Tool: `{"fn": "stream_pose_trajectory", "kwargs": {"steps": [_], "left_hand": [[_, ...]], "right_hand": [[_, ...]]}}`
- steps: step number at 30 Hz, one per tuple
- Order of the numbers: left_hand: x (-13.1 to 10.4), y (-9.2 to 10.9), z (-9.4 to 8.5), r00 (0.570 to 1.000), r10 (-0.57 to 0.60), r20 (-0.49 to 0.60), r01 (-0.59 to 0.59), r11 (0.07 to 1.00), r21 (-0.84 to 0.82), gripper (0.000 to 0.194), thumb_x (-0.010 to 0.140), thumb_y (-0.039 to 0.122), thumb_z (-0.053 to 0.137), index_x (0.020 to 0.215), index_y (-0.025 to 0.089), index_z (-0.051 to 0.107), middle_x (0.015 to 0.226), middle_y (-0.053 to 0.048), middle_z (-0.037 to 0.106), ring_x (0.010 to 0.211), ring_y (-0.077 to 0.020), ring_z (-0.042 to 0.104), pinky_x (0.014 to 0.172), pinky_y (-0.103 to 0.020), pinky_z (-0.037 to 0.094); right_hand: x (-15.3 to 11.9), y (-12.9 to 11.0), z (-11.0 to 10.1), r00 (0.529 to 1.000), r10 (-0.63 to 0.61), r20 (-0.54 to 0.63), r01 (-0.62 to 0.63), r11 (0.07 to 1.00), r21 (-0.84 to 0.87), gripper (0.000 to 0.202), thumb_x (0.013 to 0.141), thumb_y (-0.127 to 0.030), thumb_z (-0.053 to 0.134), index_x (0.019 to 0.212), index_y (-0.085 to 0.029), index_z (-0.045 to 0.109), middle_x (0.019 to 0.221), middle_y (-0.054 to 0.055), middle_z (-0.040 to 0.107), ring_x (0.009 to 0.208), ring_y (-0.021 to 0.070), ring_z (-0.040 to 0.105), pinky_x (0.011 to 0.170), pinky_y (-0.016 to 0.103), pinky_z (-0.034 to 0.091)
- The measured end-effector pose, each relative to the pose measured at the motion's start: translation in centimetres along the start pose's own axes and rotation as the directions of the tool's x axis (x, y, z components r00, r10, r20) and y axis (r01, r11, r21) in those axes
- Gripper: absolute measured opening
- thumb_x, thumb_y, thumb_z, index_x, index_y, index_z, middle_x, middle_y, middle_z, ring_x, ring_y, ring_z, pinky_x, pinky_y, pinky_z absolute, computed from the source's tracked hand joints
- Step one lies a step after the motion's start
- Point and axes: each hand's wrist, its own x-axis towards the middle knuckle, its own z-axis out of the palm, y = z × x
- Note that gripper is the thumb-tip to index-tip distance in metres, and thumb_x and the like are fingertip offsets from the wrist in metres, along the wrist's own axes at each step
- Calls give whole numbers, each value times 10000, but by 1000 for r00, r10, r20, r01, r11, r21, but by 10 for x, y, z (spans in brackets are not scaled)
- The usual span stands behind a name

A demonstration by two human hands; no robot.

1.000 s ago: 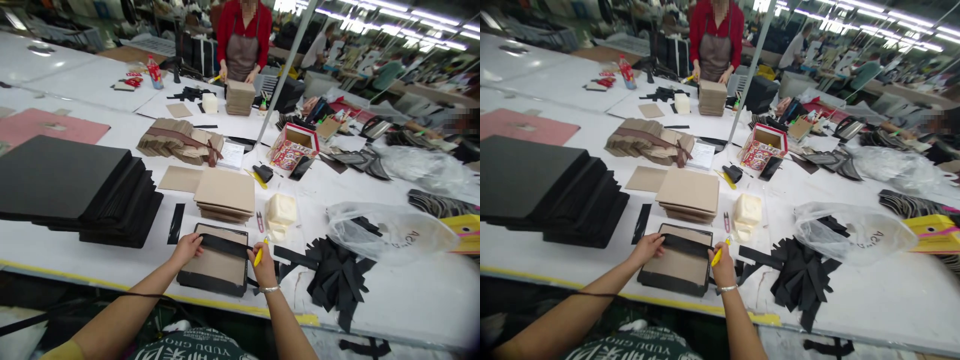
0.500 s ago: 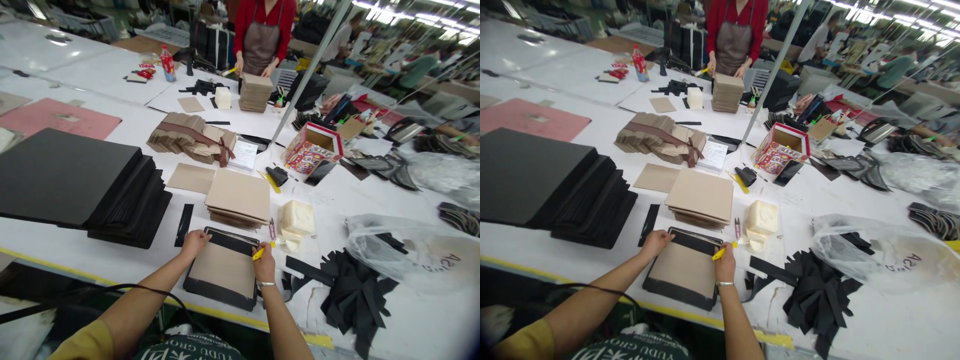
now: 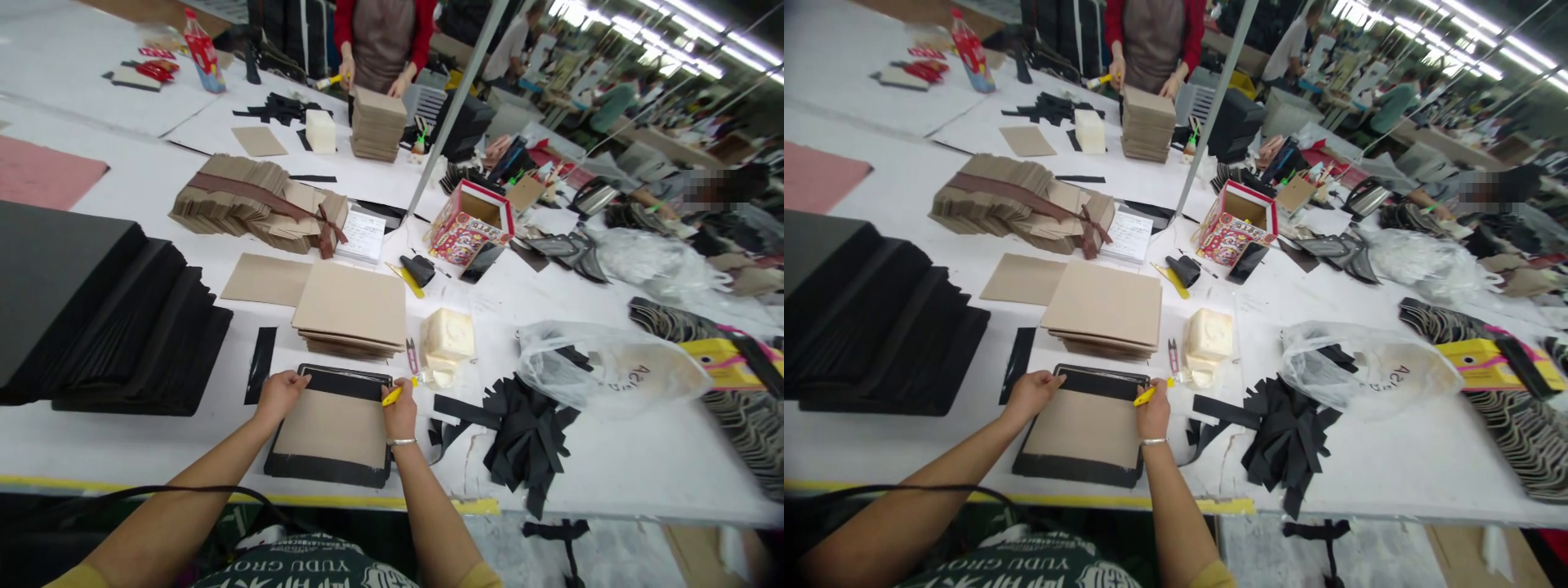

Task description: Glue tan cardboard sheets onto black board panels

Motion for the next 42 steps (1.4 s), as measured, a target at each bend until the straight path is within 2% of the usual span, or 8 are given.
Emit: {"fn": "stream_pose_trajectory", "kwargs": {"steps": [18, 25, 30, 33, 35, 37, 39, 42], "left_hand": [[1, 6, -11, 1000, 21, -12, -21, 999, 28, 333, 669, 463, 514, 501, 176, 508, 447, 29, 469, 465, -112, 445, 443, -205, 301], [6, 1, -6, 999, 17, 33, -22, 988, 151, 373, 707, 509, 470, 581, 170, 564, 503, 13, 514, 486, -116, 465, 461, -218, 298], [11, -2, -22, 998, 12, 64, -28, 962, 270, 467, 681, 596, 475, 551, 157, 567, 536, -49, 550, 568, -185, 534, 508, -258, 326], [-1, -1, -27, 994, 81, -78, -49, 934, 354, 550, 704, 639, 423, 819, 134, 609, 756, -102, 614, 743, -240, 572, 596, -286, 383], [-13, -1, -22, 968, 198, -151, -122, 904, 409, 648, 706, 644, 431, 1094, 131, 512, 972, -123, 594, 906, -256, 551, 703, -300, 408], [-23, -2, -14, 961, 254, -108, -182, 878, 442, 718, 702, 632, 457, 1211, 128, 413, 1084, -139, 549, 998, -266, 518, 778, -312, 408], [-26, -5, -9, 975, 220, -31, -184, 875, 448, 665, 734, 594, 440, 1208, 129, 423, 1110, -147, 534, 1010, -268, 519, 796, -318, 410], [-21, -5, -13, 988, 142, 52, -151, 904, 400, 485, 788, 472, 405, 1119, 134, 515, 1078, -136, 572, 958, -238, 561, 776, -292, 423]], "right_hand": [[4, -2, 3, 1000, 10, 18, -7, 986, -167, 295, 766, -399, 438, 955, -173, 446, 629, 1, 534, 536, 161, 505, 508, 234, 319], [3, -5, 5, 999, -9, 33, 16, 976, -218, 272, 765, -357, 445, 967, -175, 447, 682, 6, 542, 585, 152, 505, 543, 233, 322], [2, 0, -2, 1000, -15, -15, 10, 960, -281, 314, 761, -378, 483, 990, -164, 456, 726, 29, 561, 622, 171, 518, 563, 256, 353], [-8, 0, -2, 986, -151, -68, 125, 949, -288, 267, 793, -330, 470, 989, -148, 475, 812, 75, 584, 736, 195, 537, 650, 296, 399], [-17, -3, 2, 942, -335, 3, 324, 907, -271, 193, 810, -266, 452, 958, -152, 499, 938, 107, 588, 851, 203, 532, 742, 323, 409], [-27, -5, 8, 873, -471, 125, 488, 838, -246, 136, 802, -195, 449, 914, -164, 519, 1077, 116, 561, 958, 212, 510, 812, 343, 404], [-36, -3, 9, 855, -489, 172, 518, 818, -250, 147, 779, -132, 446, 897, -166, 527, 1163, 119, 522, 1030, 223, 485, 851, 362, 400], [-47, 5, 1, 916, -396, 68, 399, 877, -268, 240, 749, -84, 415, 958, -151, 512, 1162, 149, 511, 1037, 226, 493, 846, 376, 424]]}}
